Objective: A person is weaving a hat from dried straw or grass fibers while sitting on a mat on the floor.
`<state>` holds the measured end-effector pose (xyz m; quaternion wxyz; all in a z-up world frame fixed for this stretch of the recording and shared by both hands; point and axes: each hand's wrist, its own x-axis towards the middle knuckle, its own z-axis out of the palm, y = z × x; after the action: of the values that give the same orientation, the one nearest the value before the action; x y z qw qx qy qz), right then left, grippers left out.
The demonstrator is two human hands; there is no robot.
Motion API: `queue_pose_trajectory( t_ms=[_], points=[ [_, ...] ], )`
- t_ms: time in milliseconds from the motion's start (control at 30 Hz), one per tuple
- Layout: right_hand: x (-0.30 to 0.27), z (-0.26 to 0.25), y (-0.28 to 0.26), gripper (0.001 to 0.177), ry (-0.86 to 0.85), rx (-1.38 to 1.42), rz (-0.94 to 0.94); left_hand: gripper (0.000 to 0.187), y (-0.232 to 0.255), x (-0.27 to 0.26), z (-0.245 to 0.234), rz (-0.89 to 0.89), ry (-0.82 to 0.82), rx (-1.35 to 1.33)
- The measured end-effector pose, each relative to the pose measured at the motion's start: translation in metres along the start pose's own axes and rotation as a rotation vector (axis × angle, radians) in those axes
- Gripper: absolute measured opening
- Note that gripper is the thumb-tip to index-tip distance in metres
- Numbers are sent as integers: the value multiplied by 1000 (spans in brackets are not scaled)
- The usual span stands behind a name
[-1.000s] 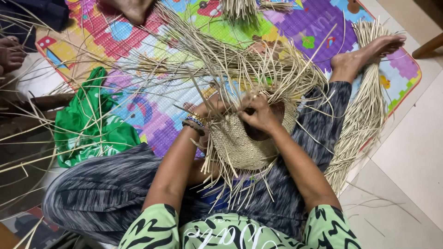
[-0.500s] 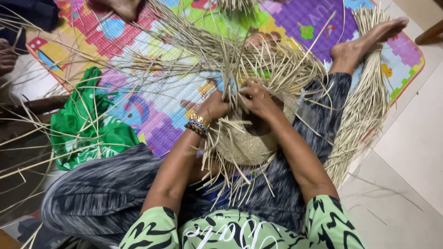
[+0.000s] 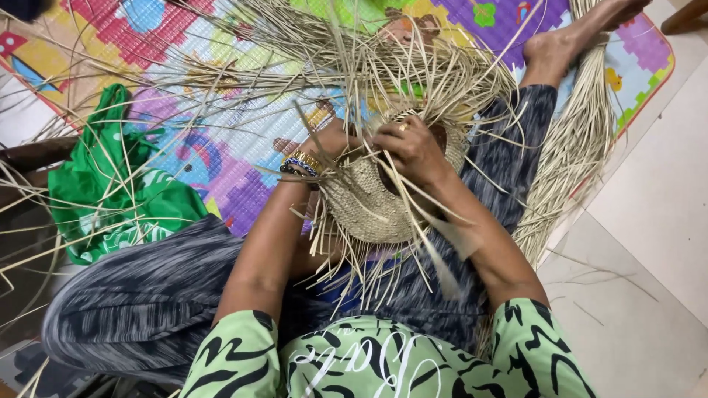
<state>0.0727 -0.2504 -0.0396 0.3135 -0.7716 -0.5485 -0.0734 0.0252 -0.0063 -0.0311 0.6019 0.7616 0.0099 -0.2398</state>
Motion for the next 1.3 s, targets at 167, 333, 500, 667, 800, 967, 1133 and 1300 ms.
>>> queue_pose_trajectory(
  t_ms=[167,333,500,667,800,967,1133,1300],
  points=[
    [31,17,20,16,76,-189,72,49,9,-10,0,64,-46,-45],
    [53,-32,-19,12,-108,171,393,45,0,-4,16,53,-10,-242],
    [41,-19,-13,12,-307,103,508,46,-18,8,12,49,-3,-168],
    [48,-29,-11,15,-244,114,419,34,45,-37,10,81,115,-94],
    [44,-36,-35,24,-70,250,492,47,25,-10,16,-64,146,3],
    [16,-34,-42,36,52,26,-83,58,8,18,19,-260,144,243],
    [34,-37,-40,14,18,-220,80,48,8,10,16,-147,76,186],
    [62,-31,-42,14,115,-265,223,24,51,-16,16,-231,37,-61]
  ],
)
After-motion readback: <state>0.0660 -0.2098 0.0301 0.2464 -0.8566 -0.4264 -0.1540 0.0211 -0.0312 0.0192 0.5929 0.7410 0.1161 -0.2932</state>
